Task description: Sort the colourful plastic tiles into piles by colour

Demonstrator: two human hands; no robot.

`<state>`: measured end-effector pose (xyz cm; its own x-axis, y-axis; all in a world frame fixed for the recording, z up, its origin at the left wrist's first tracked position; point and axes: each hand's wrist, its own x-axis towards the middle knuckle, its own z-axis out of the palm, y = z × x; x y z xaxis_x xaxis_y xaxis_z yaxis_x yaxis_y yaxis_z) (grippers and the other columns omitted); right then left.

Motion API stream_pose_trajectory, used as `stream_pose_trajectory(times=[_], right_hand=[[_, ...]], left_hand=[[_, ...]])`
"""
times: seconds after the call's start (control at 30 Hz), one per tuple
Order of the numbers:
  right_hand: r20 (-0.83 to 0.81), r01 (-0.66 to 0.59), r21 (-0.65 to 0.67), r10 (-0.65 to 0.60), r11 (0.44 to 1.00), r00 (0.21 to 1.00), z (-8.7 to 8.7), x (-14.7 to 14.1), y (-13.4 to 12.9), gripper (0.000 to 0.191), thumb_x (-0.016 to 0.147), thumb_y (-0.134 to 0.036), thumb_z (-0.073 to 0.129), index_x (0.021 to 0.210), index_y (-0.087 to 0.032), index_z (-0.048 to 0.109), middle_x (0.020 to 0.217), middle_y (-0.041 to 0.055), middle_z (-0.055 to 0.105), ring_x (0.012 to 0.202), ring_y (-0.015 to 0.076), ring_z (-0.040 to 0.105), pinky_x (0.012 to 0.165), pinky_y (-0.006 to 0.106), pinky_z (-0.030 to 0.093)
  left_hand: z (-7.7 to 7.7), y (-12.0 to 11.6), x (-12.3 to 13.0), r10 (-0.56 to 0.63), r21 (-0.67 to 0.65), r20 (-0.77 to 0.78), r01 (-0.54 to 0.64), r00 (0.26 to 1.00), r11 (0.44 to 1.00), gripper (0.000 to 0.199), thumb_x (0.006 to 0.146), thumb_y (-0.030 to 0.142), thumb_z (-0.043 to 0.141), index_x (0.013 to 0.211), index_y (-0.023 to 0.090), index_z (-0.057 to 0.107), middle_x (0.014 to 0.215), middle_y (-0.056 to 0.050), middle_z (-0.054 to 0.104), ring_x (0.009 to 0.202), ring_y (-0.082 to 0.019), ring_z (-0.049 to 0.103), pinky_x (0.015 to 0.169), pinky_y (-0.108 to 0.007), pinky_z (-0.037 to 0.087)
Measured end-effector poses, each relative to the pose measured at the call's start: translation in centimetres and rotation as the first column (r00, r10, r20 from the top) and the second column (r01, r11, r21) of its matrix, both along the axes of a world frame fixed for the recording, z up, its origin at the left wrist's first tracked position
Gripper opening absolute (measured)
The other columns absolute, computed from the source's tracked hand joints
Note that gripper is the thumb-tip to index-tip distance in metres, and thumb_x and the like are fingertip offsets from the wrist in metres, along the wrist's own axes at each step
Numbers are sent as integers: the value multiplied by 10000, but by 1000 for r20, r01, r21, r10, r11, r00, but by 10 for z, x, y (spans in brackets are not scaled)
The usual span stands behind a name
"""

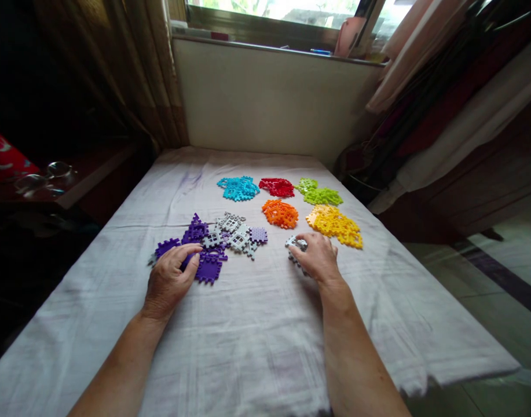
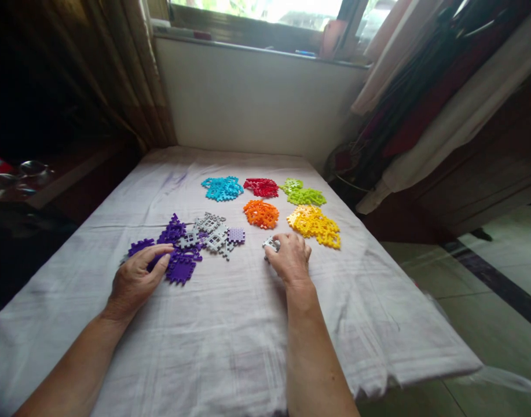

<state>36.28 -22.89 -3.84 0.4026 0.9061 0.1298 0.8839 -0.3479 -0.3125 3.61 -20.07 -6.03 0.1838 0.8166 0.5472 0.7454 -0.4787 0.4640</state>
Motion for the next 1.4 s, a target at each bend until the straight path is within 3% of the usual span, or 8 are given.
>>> stream_pose_trajectory(times=[0.13, 0.27, 0.4, 0.63, 0.83, 1.03, 1.27, 1.4], right_hand=[[16, -195, 91, 194, 977, 981, 1, -33, -1, 195, 884, -330, 607, 1004, -270, 748, 1129, 53, 684, 1108, 237, 552, 950, 372, 358], [42, -363, 7, 362, 932, 931, -2, -74, -2, 220, 901, -419, 604, 956, -251, 736, 1021, 58, 706, 1016, 226, 579, 896, 354, 366], [123, -356, -61, 361, 933, 924, -5, -90, -1, 239, 898, -432, 604, 928, -215, 701, 988, 75, 697, 996, 244, 576, 856, 356, 371], [119, -402, -102, 412, 910, 903, -6, -84, 1, 174, 949, -288, 518, 959, -229, 681, 1006, 56, 694, 980, 210, 591, 825, 321, 375], [116, -369, -106, 381, 923, 917, -4, -87, -1, 236, 918, -420, 582, 1019, -222, 662, 1044, 72, 685, 999, 228, 601, 819, 324, 402], [105, -381, -144, 397, 913, 912, -1, -87, 1, 200, 955, -276, 503, 1076, -217, 650, 1074, 83, 693, 995, 206, 622, 830, 311, 414], [105, -351, -141, 367, 925, 924, -3, -82, -1, 238, 931, -412, 567, 1035, -218, 658, 1036, 76, 696, 975, 212, 625, 826, 303, 426], [124, -342, -149, 361, 928, 924, -4, -87, 0, 190, 946, -354, 536, 1010, -220, 655, 1035, 77, 685, 965, 203, 621, 808, 294, 428]], left_hand=[[1, 0, 1, -14, 44, 7, 13, 1000, 999, 254, 908, 350, 504, 958, 215, 713, 1003, -33, 764, 936, -196, 708, 935, -331, 536], [0, -2, 2, -12, 27, 21, 12, 1000, 1000, 254, 905, 355, 504, 947, 219, 714, 1004, -33, 764, 944, -201, 708, 925, -342, 540], [-1, -1, 3, -11, 0, 28, 11, 1000, 1000, 259, 898, 363, 505, 941, 218, 716, 1005, -37, 763, 942, -207, 708, 933, -359, 538], [-2, -1, 2, -23, -17, 22, 23, 999, 1000, 274, 897, 375, 496, 957, 219, 713, 1008, -43, 760, 944, -211, 706, 930, -367, 539], [-3, -2, 4, -39, -22, 17, 40, 999, 999, 275, 898, 373, 492, 949, 217, 713, 995, -45, 761, 932, -211, 708, 919, -365, 543], [-2, -2, 5, -36, -26, 21, 37, 999, 999, 270, 893, 376, 497, 949, 223, 712, 1005, -42, 763, 939, -208, 708, 926, -363, 540], [-1, -3, 6, -49, -36, 26, 50, 998, 998, 263, 891, 371, 498, 951, 224, 707, 1003, -41, 762, 933, -206, 708, 922, -359, 544], [0, -3, 6, -46, -47, 25, 47, 999, 998, 260, 889, 365, 500, 948, 222, 709, 1004, -41, 761, 940, -207, 707, 932, -361, 542]])
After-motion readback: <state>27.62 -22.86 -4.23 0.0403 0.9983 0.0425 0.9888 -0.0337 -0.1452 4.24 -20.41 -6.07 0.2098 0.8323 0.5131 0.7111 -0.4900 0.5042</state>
